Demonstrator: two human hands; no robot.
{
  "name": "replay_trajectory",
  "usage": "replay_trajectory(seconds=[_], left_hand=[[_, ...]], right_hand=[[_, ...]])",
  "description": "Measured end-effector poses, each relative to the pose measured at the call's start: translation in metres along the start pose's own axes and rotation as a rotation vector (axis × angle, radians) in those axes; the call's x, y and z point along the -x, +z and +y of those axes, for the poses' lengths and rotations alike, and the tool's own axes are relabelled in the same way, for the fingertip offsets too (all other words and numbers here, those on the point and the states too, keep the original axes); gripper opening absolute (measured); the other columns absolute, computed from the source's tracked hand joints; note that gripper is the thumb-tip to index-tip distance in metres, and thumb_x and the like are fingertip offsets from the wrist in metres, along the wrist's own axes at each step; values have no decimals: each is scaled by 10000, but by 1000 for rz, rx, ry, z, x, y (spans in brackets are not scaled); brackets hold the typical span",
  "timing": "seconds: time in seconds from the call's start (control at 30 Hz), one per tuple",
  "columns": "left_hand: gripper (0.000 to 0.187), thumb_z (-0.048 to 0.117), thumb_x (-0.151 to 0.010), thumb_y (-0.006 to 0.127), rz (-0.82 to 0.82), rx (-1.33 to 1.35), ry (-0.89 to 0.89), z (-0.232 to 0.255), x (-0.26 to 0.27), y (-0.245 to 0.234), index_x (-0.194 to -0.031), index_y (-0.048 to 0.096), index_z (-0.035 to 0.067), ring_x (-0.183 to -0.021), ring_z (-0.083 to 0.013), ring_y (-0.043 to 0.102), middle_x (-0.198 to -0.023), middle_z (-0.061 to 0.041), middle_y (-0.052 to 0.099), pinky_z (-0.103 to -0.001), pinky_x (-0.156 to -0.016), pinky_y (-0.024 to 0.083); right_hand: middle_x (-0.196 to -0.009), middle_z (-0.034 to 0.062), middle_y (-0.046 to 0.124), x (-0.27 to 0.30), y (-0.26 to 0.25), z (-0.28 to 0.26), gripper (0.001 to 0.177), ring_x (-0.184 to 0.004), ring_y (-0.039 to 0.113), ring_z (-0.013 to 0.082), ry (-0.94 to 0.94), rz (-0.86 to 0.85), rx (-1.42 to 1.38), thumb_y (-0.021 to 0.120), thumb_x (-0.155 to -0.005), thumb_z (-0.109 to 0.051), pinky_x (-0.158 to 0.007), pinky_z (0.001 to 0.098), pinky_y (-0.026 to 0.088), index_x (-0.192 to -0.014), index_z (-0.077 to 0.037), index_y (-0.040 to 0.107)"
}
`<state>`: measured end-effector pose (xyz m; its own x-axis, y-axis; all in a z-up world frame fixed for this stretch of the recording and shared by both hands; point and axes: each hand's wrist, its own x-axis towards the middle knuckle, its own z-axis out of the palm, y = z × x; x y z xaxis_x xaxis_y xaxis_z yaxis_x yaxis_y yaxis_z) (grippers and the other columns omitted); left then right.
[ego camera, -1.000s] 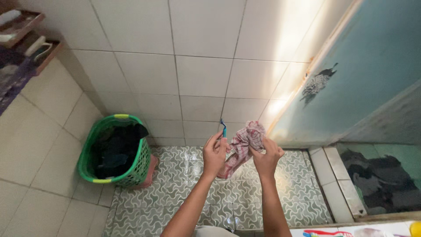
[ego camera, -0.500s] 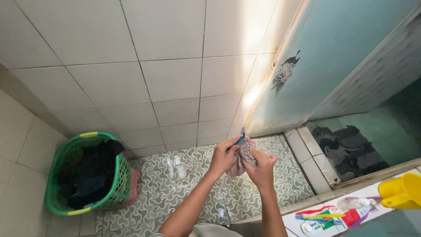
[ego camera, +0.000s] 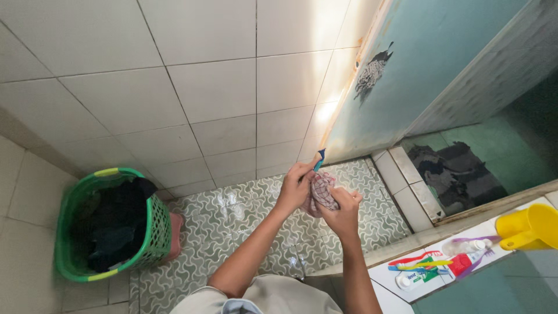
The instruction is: The person scrubs bathroom wall tiles with a brush and then wipes a razor and a toothbrush using a cloth.
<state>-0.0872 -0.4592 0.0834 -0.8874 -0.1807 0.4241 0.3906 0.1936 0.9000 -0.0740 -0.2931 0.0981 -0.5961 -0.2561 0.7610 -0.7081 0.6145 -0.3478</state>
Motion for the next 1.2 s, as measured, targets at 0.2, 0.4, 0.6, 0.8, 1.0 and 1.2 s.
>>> replay_trajectory(seconds=[0.2, 0.4, 0.6, 0.8, 1.0, 1.2], left_hand=[[433, 32, -958, 628, -170, -36, 18, 28, 9, -3, -1374, 649, 151, -935, -246, 660, -1050, -129, 664, -320, -861, 521], [399, -7, -982, 543, 30, 38, 32, 7, -4, -12, -1346, 668, 98, -983, -228, 671, -1085, -118, 683, -310, -891, 522], [311, 4, -1005, 584, -28, -3, 43, -7, 1, -15, -1294, 691, 47, -968, -213, 661, -1042, -107, 682, -308, -977, 462], [333, 44, -1018, 565, -115, 37, -27, 9, 10, -9, -1341, 644, 40, -967, -209, 642, -1042, -109, 667, -284, -898, 491], [298, 68, -1058, 498, -26, 14, -71, -9, 11, -15, -1307, 660, 44, -1027, -227, 670, -1099, -126, 716, -295, -931, 500], [280, 68, -1044, 516, -95, -24, -7, -1, 25, -2, -1281, 660, 39, -1090, -274, 678, -1181, -163, 712, -336, -951, 503]], right_hand=[[-928, 76, 703, -20, 1, 16, 313, -820, 675, 228, 463, 217, -344, 841, -766, -39, -743, 347, 530, -1051, -12, 717], [-830, 93, 686, -15, 15, -6, 405, -740, 651, 244, 120, 43, -177, 861, -594, -18, -747, 417, 467, -980, -10, 736], [-848, 97, 683, -23, 18, 0, 323, -757, 657, 243, 254, 118, -299, 843, -668, -21, -739, 379, 494, -963, -7, 713], [-924, 110, 672, -39, 13, 0, 329, -837, 668, 266, 357, 235, -349, 831, -737, -24, -755, 355, 530, -1035, 10, 695], [-813, 82, 640, -13, 6, 0, 467, -772, 654, 283, 10, -45, -166, 841, -583, -65, -800, 449, 438, -1040, -21, 757], [-989, 48, 655, -28, -5, 37, 387, -931, 646, 226, 304, 103, -248, 814, -782, -137, -885, 330, 450, -1154, -126, 710]])
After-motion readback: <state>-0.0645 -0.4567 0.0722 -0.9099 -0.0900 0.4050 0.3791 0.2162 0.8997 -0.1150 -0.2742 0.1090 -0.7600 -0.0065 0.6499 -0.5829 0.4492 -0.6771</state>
